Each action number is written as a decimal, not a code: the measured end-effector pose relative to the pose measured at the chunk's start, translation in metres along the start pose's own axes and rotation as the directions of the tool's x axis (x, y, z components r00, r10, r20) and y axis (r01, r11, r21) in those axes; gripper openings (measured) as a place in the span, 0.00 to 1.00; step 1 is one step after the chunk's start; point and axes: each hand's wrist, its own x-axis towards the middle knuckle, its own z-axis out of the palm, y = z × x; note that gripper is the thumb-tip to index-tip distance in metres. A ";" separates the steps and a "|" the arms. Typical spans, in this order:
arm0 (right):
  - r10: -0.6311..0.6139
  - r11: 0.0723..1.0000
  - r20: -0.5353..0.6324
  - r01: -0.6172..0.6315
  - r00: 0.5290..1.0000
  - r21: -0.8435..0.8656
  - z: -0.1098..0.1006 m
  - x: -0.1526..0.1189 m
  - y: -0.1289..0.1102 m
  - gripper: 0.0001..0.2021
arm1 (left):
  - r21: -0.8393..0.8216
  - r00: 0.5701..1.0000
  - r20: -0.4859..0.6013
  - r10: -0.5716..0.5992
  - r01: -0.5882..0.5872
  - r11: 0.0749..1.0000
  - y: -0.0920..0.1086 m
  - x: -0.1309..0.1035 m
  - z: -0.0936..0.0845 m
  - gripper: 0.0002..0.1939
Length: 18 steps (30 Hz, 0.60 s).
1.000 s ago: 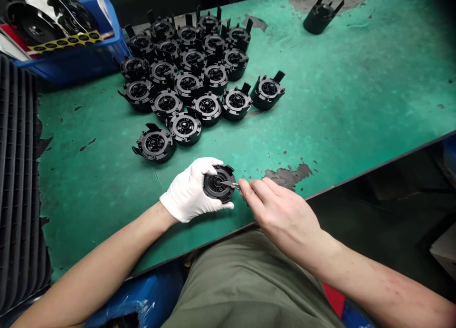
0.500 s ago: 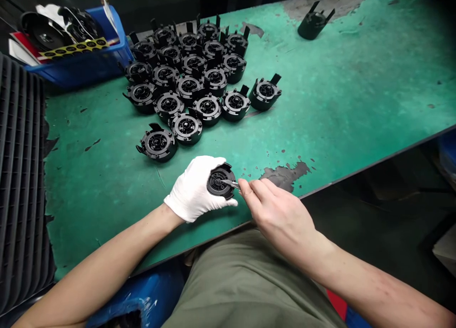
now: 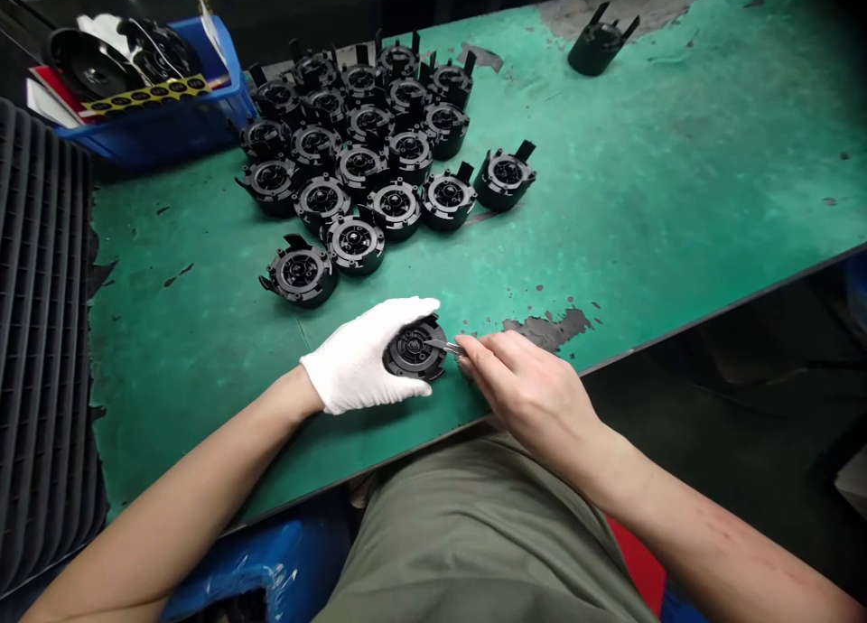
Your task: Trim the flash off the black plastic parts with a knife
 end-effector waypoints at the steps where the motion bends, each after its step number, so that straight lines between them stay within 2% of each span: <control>1: 0.005 1.000 0.000 -0.005 1.000 0.016 0.001 0.000 0.000 0.13 | 0.008 0.999 0.033 -0.003 0.003 1.000 0.000 0.000 -0.002 0.54; 4: 0.005 0.999 -0.010 -0.004 1.000 0.045 0.004 0.000 0.000 0.13 | 0.020 0.999 0.054 -0.004 0.003 1.000 0.001 0.000 -0.004 0.52; 9: -0.043 0.999 0.007 0.043 0.999 0.015 0.004 0.003 0.003 0.15 | 0.018 1.000 -0.026 -0.009 0.010 1.000 0.001 -0.001 0.001 0.51; 18: -0.133 0.989 0.054 0.136 0.990 -0.065 -0.009 0.004 -0.002 0.17 | 0.020 0.999 0.035 0.012 -0.013 1.000 -0.002 -0.002 -0.002 0.49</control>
